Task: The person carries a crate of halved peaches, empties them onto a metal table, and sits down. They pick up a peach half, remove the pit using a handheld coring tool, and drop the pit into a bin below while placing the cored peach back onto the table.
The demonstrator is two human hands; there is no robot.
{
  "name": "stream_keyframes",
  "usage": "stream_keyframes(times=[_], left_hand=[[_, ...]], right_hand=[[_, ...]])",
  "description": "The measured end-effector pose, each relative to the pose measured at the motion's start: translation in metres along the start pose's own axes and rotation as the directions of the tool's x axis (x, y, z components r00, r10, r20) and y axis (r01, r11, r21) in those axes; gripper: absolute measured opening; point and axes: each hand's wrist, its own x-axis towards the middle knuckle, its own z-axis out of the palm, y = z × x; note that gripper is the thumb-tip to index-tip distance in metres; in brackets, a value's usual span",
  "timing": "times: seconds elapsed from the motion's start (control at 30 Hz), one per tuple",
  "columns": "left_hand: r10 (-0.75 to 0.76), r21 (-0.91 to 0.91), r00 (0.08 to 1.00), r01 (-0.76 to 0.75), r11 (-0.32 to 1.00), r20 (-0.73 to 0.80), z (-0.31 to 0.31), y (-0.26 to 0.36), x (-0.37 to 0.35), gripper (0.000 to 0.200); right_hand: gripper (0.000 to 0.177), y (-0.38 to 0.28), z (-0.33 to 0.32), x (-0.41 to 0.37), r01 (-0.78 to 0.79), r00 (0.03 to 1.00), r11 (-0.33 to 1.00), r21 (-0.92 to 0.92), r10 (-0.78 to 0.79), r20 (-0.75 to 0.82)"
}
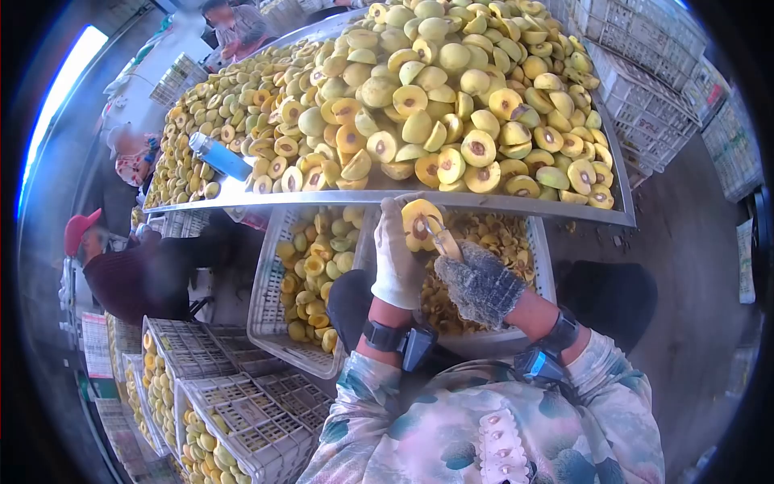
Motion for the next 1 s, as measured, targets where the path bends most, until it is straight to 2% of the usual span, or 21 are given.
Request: stream_keyframes(times=[0.03,0.07,0.1,0.13,0.2,0.23,0.3,0.33,0.37,0.4,0.5,0.53,0.57,0.6,0.73,0.8,0.83,0.9,0.93,0.97,1.0], left_hand=[[-0.005,-0.002,1.0,0.005,1.0,0.002,-0.004,-0.003,-0.001,0.046],[0.264,0.408,0.961,-0.273,0.871,0.08,-0.008,-0.006,0.0,0.04],[0.457,0.704,0.851,-0.49,0.514,0.259,-0.009,-0.009,0.0,0.034],[0.453,0.702,0.852,-0.49,0.517,0.261,-0.009,-0.013,0.0,0.034],[0.305,0.283,0.952,-0.293,0.913,0.005,0.001,-0.01,-0.005,0.025],[0.298,0.283,0.955,-0.287,0.915,0.005,0.004,-0.005,-0.01,0.025],[0.429,0.768,0.863,-0.459,0.446,0.267,0.007,0.009,-0.018,0.026],[0.058,0.388,0.985,-0.119,0.914,0.164,-0.006,-0.002,-0.005,0.028],[0.052,0.387,0.985,-0.113,0.915,0.164,-0.003,0.0,-0.009,0.028],[0.003,0.389,0.988,-0.063,0.919,0.155,0.003,0.007,-0.012,0.031],[-0.032,0.369,0.988,-0.026,0.929,0.152,0.007,0.01,-0.013,0.036],[-0.017,0.345,0.988,-0.037,0.938,0.153,0.006,0.009,-0.013,0.038],[-0.001,0.321,0.988,-0.048,0.946,0.152,0.005,0.008,-0.013,0.039],[-0.001,0.322,0.989,-0.048,0.946,0.15,0.006,0.009,-0.015,0.039],[-0.002,0.29,0.997,-0.021,0.957,0.079,0.011,0.006,-0.022,0.043],[0.044,0.342,0.996,-0.069,0.937,0.082,0.017,0.009,-0.027,0.043],[0.097,0.383,0.991,-0.126,0.915,0.094,0.023,0.013,-0.032,0.038],[0.138,0.427,0.985,-0.171,0.888,0.108,0.024,0.015,-0.035,0.032],[0.031,0.356,0.992,-0.073,0.932,0.121,0.02,0.015,-0.035,0.033],[-0.072,0.284,0.987,0.029,0.958,0.143,0.017,0.017,-0.034,0.034],[0.03,0.514,0.97,-0.153,0.844,0.24,0.021,0.024,-0.035,0.031]], right_hand=[[0.013,0.001,0.0,0.0,-0.002,1.0,1.0,0.001,0.002,-0.005],[0.014,0.004,-0.001,0.0,0.013,1.0,0.998,-0.059,-0.014,-0.01],[0.015,0.006,-0.002,0.0,0.028,0.999,0.992,-0.12,-0.03,-0.013],[0.015,0.009,-0.004,0.0,0.026,0.999,0.993,-0.119,-0.029,-0.019],[0.025,0.015,-0.006,-0.001,0.268,0.956,0.821,-0.505,-0.29,0.036],[0.025,0.014,-0.01,-0.005,0.263,0.958,0.823,-0.503,-0.287,0.031],[0.025,0.0,-0.016,-0.016,0.354,0.935,0.739,-0.573,-0.26,0.242],[0.025,0.005,-0.023,-0.017,0.347,0.937,0.743,-0.572,-0.258,0.234],[0.027,0.011,-0.029,-0.016,0.607,0.78,0.341,-0.718,-0.431,0.454],[0.028,0.014,-0.032,-0.015,0.718,0.56,-0.149,-0.679,-0.456,0.692],[0.028,0.012,-0.03,-0.023,0.785,0.544,0.083,-0.614,-0.565,0.62],[0.028,0.008,-0.026,-0.027,0.786,0.545,0.085,-0.613,-0.565,0.62],[0.026,0.002,-0.017,-0.032,0.561,0.826,0.572,-0.599,-0.439,0.355],[0.025,-0.002,-0.013,-0.035,0.181,0.982,0.895,-0.407,-0.139,0.131],[0.023,-0.002,-0.02,-0.03,0.104,0.991,0.856,-0.507,-0.049,0.122],[0.024,0.008,-0.025,-0.023,0.488,0.846,0.373,-0.789,-0.423,0.324],[0.024,0.01,-0.027,-0.023,0.488,0.846,0.373,-0.789,-0.423,0.324],[0.024,0.014,-0.025,-0.026,0.534,0.828,0.512,-0.673,-0.475,0.297],[0.024,0.011,-0.027,-0.032,0.53,0.832,0.519,-0.671,-0.473,0.291],[0.024,0.001,-0.031,-0.04,0.353,0.927,0.827,-0.438,-0.245,0.284],[0.025,-0.005,-0.036,-0.045,0.071,0.937,0.984,-0.164,-0.01,0.349]])
